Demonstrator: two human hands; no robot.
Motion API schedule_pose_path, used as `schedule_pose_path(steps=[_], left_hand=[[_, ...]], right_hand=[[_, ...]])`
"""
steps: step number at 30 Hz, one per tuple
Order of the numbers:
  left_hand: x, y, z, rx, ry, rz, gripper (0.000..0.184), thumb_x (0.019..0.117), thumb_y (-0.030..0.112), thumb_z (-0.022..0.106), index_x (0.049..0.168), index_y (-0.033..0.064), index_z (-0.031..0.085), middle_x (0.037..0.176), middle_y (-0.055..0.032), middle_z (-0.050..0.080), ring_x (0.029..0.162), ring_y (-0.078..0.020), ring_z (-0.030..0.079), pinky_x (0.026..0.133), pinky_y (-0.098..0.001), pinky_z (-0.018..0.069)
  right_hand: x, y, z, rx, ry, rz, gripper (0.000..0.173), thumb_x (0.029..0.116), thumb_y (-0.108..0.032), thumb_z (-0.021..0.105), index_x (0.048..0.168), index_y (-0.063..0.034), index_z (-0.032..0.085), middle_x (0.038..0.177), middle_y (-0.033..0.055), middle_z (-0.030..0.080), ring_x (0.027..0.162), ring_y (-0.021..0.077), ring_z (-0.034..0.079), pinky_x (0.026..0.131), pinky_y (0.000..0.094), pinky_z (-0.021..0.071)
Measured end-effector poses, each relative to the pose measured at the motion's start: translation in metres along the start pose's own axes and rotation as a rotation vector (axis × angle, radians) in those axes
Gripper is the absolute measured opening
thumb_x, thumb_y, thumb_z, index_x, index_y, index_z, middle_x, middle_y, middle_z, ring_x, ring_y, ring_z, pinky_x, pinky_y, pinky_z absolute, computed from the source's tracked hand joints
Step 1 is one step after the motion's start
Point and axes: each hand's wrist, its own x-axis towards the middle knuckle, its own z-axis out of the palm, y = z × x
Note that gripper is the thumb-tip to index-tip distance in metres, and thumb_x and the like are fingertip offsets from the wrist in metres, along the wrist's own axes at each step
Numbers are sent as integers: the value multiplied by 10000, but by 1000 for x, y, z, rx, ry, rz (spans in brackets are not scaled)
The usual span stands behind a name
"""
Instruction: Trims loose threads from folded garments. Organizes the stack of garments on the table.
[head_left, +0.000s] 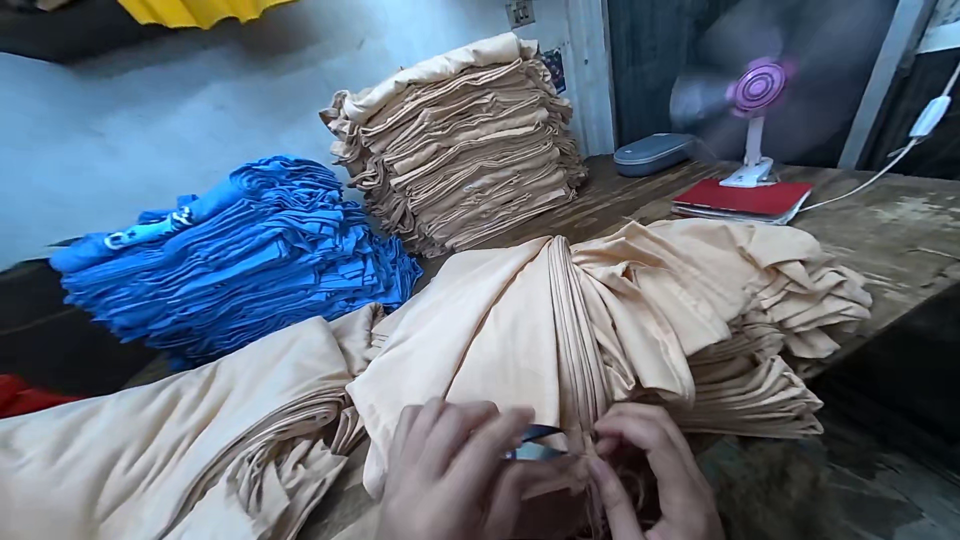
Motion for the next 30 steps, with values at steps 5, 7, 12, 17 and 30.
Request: schedule_pose_path(steps=[5, 7, 12, 17, 30], left_hand=[[5, -48, -37, -38, 402, -338, 103, 906, 64, 643, 996, 17, 628, 862, 36, 627, 706, 37, 547, 603, -138, 462], [11, -46, -44, 75, 492, -404, 268, 951, 113, 664, 1130, -63, 569, 923, -14, 553, 747, 8, 477, 634, -157, 390], [5, 17, -15, -73, 25, -248, 423, 944, 316, 749, 1283, 71, 684, 1121, -144, 682, 975, -182, 660, 820, -345, 568], [-6, 31, -1, 46, -46, -87, 177, 999, 251, 658, 1147, 233, 753, 1025, -9, 705, 906, -159, 604, 803, -375, 431], [-3, 17, -1, 2, -65, -124, 223, 992, 341, 654, 1167, 223, 725, 1070, -24, 690, 964, -156, 620, 834, -392, 450]], right_hand=[[-7, 1, -8, 67, 44, 102, 158, 967, 6, 635, 1121, 36, 653, 1031, 95, 704, 873, 93, 710, 778, 247, 632], [-7, 0, -11, 96, 88, 115, 167, 966, 10, 578, 1121, 44, 633, 1080, 112, 677, 884, 113, 702, 764, 266, 633], [4, -14, 2, -95, 139, 117, 161, 917, -234, 740, 951, -79, 766, 1070, 82, 677, 1013, 110, 649, 839, 244, 570], [-5, -15, 7, -79, 184, 104, 90, 910, -129, 743, 871, -50, 728, 1044, 84, 651, 1020, 80, 634, 857, 177, 555], [-30, 0, -4, -222, 259, 46, 112, 915, -257, 634, 884, -170, 570, 1059, 1, 612, 1061, 65, 590, 928, 227, 495]])
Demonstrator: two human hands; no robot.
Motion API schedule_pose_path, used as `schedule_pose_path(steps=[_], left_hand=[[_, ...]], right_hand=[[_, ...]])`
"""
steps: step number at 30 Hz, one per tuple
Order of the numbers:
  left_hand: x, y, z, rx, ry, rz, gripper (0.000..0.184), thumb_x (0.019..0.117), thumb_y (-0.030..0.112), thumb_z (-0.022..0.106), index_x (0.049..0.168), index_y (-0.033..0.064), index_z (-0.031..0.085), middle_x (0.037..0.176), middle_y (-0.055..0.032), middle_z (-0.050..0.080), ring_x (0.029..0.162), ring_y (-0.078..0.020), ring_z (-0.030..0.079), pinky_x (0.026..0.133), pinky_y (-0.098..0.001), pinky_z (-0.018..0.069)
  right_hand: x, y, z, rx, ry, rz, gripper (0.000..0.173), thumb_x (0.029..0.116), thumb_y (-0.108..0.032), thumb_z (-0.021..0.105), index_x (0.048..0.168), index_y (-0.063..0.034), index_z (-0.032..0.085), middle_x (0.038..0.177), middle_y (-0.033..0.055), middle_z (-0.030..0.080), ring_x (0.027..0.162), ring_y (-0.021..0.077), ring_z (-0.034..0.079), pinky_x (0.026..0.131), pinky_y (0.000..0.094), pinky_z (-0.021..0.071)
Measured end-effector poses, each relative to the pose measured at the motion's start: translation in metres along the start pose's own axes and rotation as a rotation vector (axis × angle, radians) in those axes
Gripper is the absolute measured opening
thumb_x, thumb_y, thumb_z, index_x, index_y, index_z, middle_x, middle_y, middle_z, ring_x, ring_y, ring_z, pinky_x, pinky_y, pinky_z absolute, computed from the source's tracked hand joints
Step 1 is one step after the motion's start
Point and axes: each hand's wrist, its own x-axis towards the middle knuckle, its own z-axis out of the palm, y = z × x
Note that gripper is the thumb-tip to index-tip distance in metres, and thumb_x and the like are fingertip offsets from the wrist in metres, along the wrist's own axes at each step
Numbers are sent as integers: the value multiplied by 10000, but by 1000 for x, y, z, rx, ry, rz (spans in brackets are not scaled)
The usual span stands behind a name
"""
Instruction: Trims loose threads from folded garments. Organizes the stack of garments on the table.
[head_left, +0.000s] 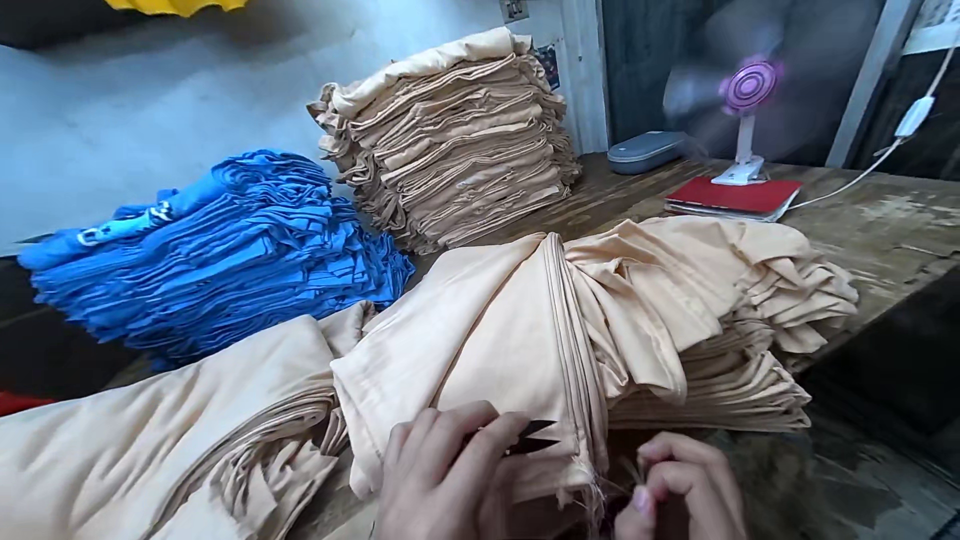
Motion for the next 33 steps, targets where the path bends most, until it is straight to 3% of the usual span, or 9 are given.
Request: schedule_pose_path(steps=[3, 6, 11, 14, 18, 23, 28, 31, 33], left_hand=[[-5, -10, -5, -69, -71, -55, 346, 914, 350, 760, 1210, 178, 712, 1046, -63, 656, 956, -166, 620, 829, -389, 488], [-6, -18, 0, -128, -52, -39, 147, 852, 175, 721, 985, 215, 768, 869, 3, 654, 846, -113, 613, 787, -331, 480], [4, -3, -7, -104, -95, -18, 381, 947, 398, 725, 1273, 201, 707, 1112, -64, 670, 994, -165, 633, 855, -381, 520], [5, 7, 0, 37, -38, 93, 201, 997, 274, 653, 1165, 219, 749, 1074, -21, 723, 922, -184, 632, 785, -399, 463], [6, 14, 14, 93, 37, 186, 144, 992, 221, 648, 1066, 214, 772, 1005, 16, 743, 836, -155, 605, 748, -357, 426], [2, 6, 3, -20, -49, 42, 256, 992, 361, 662, 1173, 188, 714, 1037, -48, 679, 934, -175, 632, 803, -384, 490], [2, -12, 1, -262, -71, -51, 134, 897, 120, 683, 969, 199, 763, 956, 23, 679, 928, -76, 640, 800, -254, 546], [9, -13, 0, -363, -61, -98, 122, 949, 109, 622, 1029, 139, 710, 950, 42, 703, 826, -36, 639, 703, -216, 543], [16, -20, 7, -403, -31, -148, 105, 973, 116, 598, 1028, 132, 687, 887, 73, 684, 732, 9, 624, 614, -160, 534]], right_hand=[[-3, 11, -10, -104, -13, 130, 198, 809, -88, 662, 999, -45, 628, 1153, 179, 621, 1162, 250, 584, 980, 398, 487], [1, 1, -12, -48, -20, 68, 218, 875, -178, 624, 1087, -127, 613, 1167, 57, 582, 1193, 100, 542, 1025, 254, 452], [17, -28, 4, -39, -132, 129, 221, 944, -301, 668, 1048, -121, 744, 1177, 113, 640, 1145, 233, 578, 954, 447, 466], [17, -24, 10, 16, -117, 159, 118, 958, -212, 687, 904, -129, 750, 1101, 53, 682, 1111, 164, 614, 965, 375, 501], [10, -22, 8, 87, -71, 52, 108, 980, -248, 684, 920, -160, 699, 1072, 5, 638, 1102, 79, 581, 974, 257, 477], [7, -15, 1, 0, -77, -21, 132, 928, -253, 666, 1022, -162, 654, 1097, 16, 650, 1106, 120, 592, 991, 339, 464], [22, -34, 20, 39, -77, -98, 343, 893, -380, 792, 1112, -146, 668, 1118, 59, 611, 1092, 137, 584, 960, 309, 483], [35, -33, 50, 300, 7, -90, 124, 918, -157, 768, 1000, -74, 728, 1031, 54, 707, 983, 106, 687, 853, 248, 602], [46, -30, 62, 555, 33, 9, 144, 942, 33, 662, 1085, 42, 671, 975, 75, 761, 887, 126, 746, 773, 265, 651]])
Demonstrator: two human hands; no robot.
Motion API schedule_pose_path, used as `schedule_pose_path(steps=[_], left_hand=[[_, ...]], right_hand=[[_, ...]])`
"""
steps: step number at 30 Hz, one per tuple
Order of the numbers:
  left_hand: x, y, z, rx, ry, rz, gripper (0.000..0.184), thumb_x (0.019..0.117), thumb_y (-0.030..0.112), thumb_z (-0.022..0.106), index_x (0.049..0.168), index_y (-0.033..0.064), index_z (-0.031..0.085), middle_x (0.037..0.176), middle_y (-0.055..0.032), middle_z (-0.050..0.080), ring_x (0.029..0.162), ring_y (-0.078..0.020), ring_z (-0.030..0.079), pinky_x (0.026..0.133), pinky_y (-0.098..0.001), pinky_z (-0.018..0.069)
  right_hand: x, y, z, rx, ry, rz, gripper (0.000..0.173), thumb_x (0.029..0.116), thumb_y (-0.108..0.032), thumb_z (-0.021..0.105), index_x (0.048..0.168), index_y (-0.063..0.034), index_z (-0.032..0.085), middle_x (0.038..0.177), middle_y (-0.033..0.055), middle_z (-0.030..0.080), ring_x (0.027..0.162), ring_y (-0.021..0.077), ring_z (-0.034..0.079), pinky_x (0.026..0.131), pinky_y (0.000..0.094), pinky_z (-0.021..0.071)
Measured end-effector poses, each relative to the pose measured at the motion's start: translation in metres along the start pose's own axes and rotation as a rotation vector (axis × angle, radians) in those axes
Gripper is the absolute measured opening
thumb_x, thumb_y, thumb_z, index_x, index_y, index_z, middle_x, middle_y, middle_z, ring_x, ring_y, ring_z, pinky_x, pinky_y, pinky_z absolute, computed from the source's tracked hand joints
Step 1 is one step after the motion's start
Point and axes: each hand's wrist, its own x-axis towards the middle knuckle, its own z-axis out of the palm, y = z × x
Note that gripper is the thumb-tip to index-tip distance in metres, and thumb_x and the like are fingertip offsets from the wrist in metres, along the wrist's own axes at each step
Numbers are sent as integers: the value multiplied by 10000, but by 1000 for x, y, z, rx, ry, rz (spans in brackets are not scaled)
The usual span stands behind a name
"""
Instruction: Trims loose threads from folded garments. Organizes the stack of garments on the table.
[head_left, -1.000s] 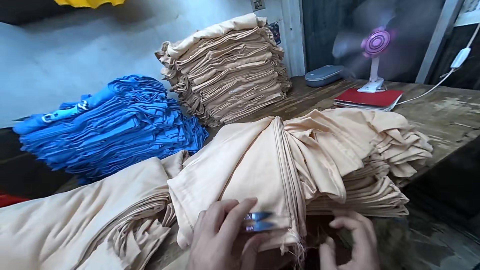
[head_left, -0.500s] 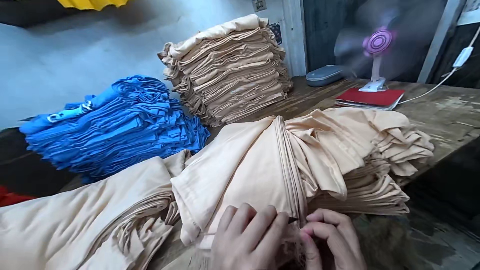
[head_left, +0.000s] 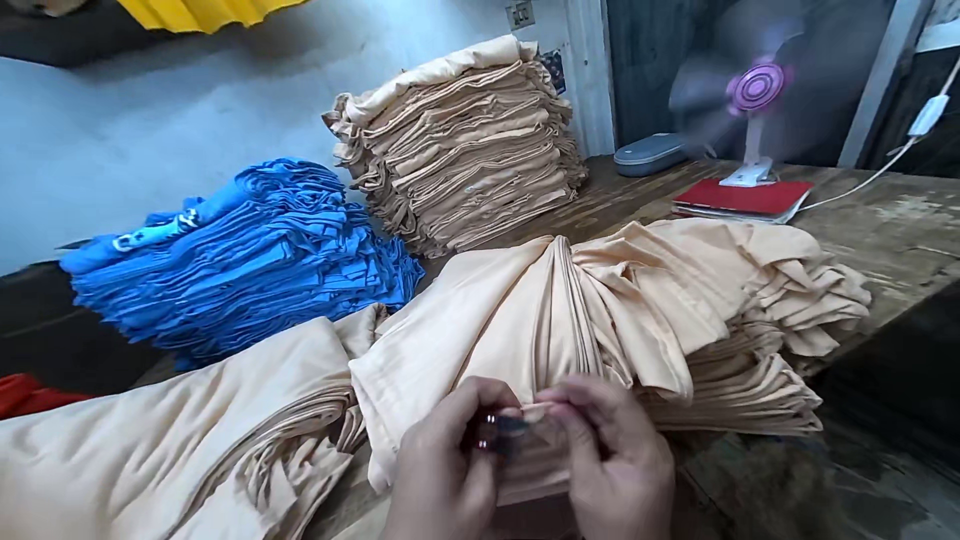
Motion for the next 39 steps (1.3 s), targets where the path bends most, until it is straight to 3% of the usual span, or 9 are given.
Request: schedule_pose_path(steps=[3, 5, 9, 15, 21, 26, 29, 34, 39], left_hand=[[8, -6, 5, -51, 24, -90, 149, 958, 93, 584, 1045, 148, 692, 835, 87, 683, 672, 0, 620, 566, -163, 522], [9, -5, 7, -74, 11, -141, 201, 951, 82, 581, 1102, 150, 695, 815, 82, 691, 643, -20, 621, 542, -181, 521], [2, 0, 1, -145, -51, -143, 384, 889, 95, 700, 1271, 102, 656, 945, 45, 733, 755, -65, 677, 620, -217, 574], [-24, 2, -3, 312, 135, 345, 201, 936, 345, 754, 1132, 316, 721, 1006, 87, 664, 976, -90, 583, 914, -326, 417], [-22, 3, 11, 569, 220, 584, 175, 963, 231, 688, 1130, 241, 740, 985, 39, 679, 870, -160, 526, 833, -343, 369], [-14, 2, 3, 410, 127, 315, 261, 968, 406, 680, 1182, 257, 685, 982, 26, 660, 917, -133, 602, 845, -358, 456], [3, -15, -17, 320, 24, 197, 163, 882, 266, 706, 1035, 217, 736, 884, 31, 681, 798, -80, 645, 706, -302, 551], [16, -23, -70, 461, 557, -22, 252, 965, 156, 644, 1150, -14, 626, 910, -56, 593, 701, -37, 487, 588, -199, 385], [-13, 32, -20, 345, 41, 67, 446, 929, 340, 765, 1289, 86, 692, 1106, -163, 683, 970, -230, 657, 837, -400, 556]], right_hand=[[11, 1, -4, 160, -84, 139, 371, 972, -89, 683, 1253, 52, 486, 977, 74, 695, 844, 110, 691, 714, 245, 603], [7, 0, -10, -19, -180, 65, 591, 843, -270, 863, 1263, 27, 573, 1070, 84, 637, 928, 104, 647, 773, 241, 601], [-18, -8, -33, -496, -86, -230, 125, 923, -152, 739, 1030, -198, 783, 953, -27, 707, 912, 73, 635, 935, 311, 475], [-38, -20, -54, -435, -108, -195, 55, 968, -144, 698, 977, -152, 752, 959, -26, 708, 931, 81, 637, 955, 307, 474], [-40, -20, -43, -407, -122, -231, 61, 945, -139, 724, 996, -160, 750, 973, -24, 705, 930, 86, 624, 954, 297, 458], [-34, -16, -54, -414, -141, -73, 211, 892, -276, 790, 1033, -155, 690, 1043, 19, 650, 1014, 89, 623, 921, 269, 524], [-28, -12, -68, -233, -290, 29, 132, 844, -101, 842, 954, -90, 770, 1087, 86, 658, 989, 65, 658, 858, 197, 592], [-16, -26, -116, -449, -429, 277, 62, 889, -32, 740, 931, -63, 773, 1049, 106, 692, 933, 116, 685, 814, 267, 604], [-22, -31, -89, -408, -276, 253, 160, 987, -159, 656, 1075, -72, 758, 1147, 103, 667, 1115, 148, 626, 959, 316, 544]])
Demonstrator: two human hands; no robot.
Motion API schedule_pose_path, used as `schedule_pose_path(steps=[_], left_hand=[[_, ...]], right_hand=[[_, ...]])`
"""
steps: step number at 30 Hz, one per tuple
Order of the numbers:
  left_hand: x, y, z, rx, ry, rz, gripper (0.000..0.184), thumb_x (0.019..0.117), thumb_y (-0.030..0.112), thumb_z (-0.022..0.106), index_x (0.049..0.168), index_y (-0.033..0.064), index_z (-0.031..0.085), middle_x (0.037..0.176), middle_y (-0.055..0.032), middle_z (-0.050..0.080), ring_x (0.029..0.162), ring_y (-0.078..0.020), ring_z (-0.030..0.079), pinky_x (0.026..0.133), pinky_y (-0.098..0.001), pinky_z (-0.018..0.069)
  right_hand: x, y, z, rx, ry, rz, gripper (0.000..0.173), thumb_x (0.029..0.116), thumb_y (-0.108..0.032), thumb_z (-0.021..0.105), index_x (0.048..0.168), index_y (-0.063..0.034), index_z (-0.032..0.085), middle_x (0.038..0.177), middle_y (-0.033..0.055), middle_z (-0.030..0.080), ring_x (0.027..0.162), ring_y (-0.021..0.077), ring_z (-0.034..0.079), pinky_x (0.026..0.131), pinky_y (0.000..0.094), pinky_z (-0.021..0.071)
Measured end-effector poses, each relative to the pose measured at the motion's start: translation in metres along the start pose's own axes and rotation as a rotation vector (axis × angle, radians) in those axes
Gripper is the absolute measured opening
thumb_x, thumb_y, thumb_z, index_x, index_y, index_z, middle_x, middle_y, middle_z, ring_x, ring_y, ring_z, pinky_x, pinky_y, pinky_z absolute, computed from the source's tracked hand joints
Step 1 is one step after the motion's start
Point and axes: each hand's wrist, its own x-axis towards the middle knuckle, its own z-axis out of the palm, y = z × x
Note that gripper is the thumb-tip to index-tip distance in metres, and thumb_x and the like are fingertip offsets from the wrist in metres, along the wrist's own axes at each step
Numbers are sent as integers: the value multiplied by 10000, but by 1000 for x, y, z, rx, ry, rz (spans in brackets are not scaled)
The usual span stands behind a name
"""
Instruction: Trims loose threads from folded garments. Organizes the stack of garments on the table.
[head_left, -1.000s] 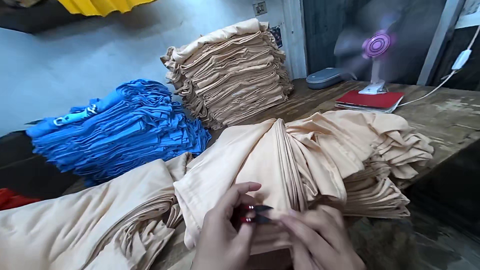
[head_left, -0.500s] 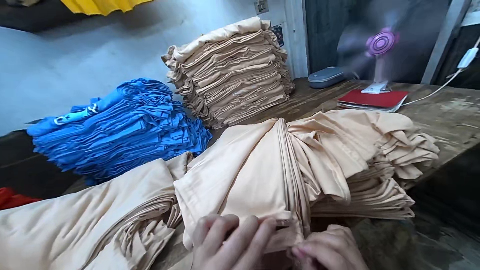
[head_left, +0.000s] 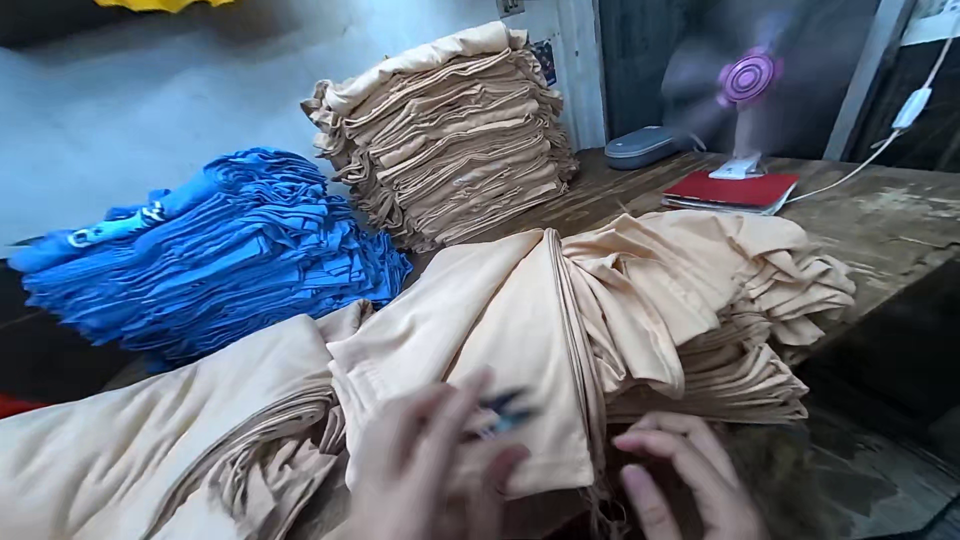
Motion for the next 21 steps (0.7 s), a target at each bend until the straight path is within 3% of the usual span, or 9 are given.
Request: schedule_pose_path(steps=[1, 3, 6, 10, 13, 17, 19, 21], left_hand=[[-6, 9, 8, 1, -46, 42, 362, 947, 328, 744, 1258, 144, 725, 1091, -118, 699, 968, -225, 647, 850, -413, 525], [-16, 17, 19, 86, -38, 141, 188, 978, 291, 700, 1135, 216, 772, 986, -30, 722, 871, -188, 620, 778, -389, 459], [-21, 24, 23, 177, -1, 192, 154, 973, 258, 702, 1103, 210, 769, 949, -21, 707, 833, -183, 580, 771, -374, 403], [-19, 34, 33, 252, 0, 243, 172, 973, 236, 696, 1119, 190, 774, 984, -25, 723, 832, -190, 576, 762, -370, 396], [-19, 29, 37, 258, 10, 248, 150, 971, 201, 664, 1070, 204, 775, 975, -4, 730, 843, -187, 575, 771, -377, 390], [-21, 14, 24, 47, -152, 78, 253, 959, 310, 711, 1169, 169, 728, 996, -88, 671, 897, -223, 626, 790, -422, 469], [-24, 2, 23, -92, -178, 38, 143, 911, 162, 699, 1042, 166, 757, 918, -67, 649, 865, -183, 618, 768, -381, 472], [-21, -3, 21, -191, -170, 33, 143, 920, 105, 661, 996, 170, 764, 948, -30, 672, 899, -137, 625, 786, -322, 498]], right_hand=[[-2, -4, 9, 20, 10, 21, 174, 963, -228, 715, 1041, -83, 772, 1144, 96, 676, 1109, 151, 628, 946, 332, 541], [-5, -7, 21, 51, 51, 55, 118, 927, -198, 759, 910, -82, 772, 1087, 74, 686, 1064, 120, 638, 910, 285, 549], [-7, -2, 26, 97, 151, 24, 91, 936, -126, 730, 879, -56, 728, 1064, 73, 645, 1071, 90, 610, 915, 212, 532], [-9, -2, 31, 33, 224, -117, 119, 965, -218, 717, 913, -120, 675, 1096, 16, 598, 1109, 17, 569, 956, 150, 491], [-17, 0, 31, -115, 193, -286, 141, 990, -310, 677, 940, -180, 659, 1105, -28, 606, 1110, 38, 569, 1005, 226, 456], [-24, 11, 27, -167, 132, -281, 198, 923, -343, 733, 949, -164, 653, 1083, 13, 652, 1100, 117, 599, 1023, 325, 456], [-21, 11, 30, -148, 140, -264, 370, 877, -416, 795, 1075, -153, 625, 1117, 36, 626, 1114, 128, 596, 1003, 316, 482], [-12, 4, 40, -116, 170, -276, 406, 875, -418, 801, 1151, -176, 628, 1142, 27, 587, 1127, 113, 573, 990, 283, 482]])
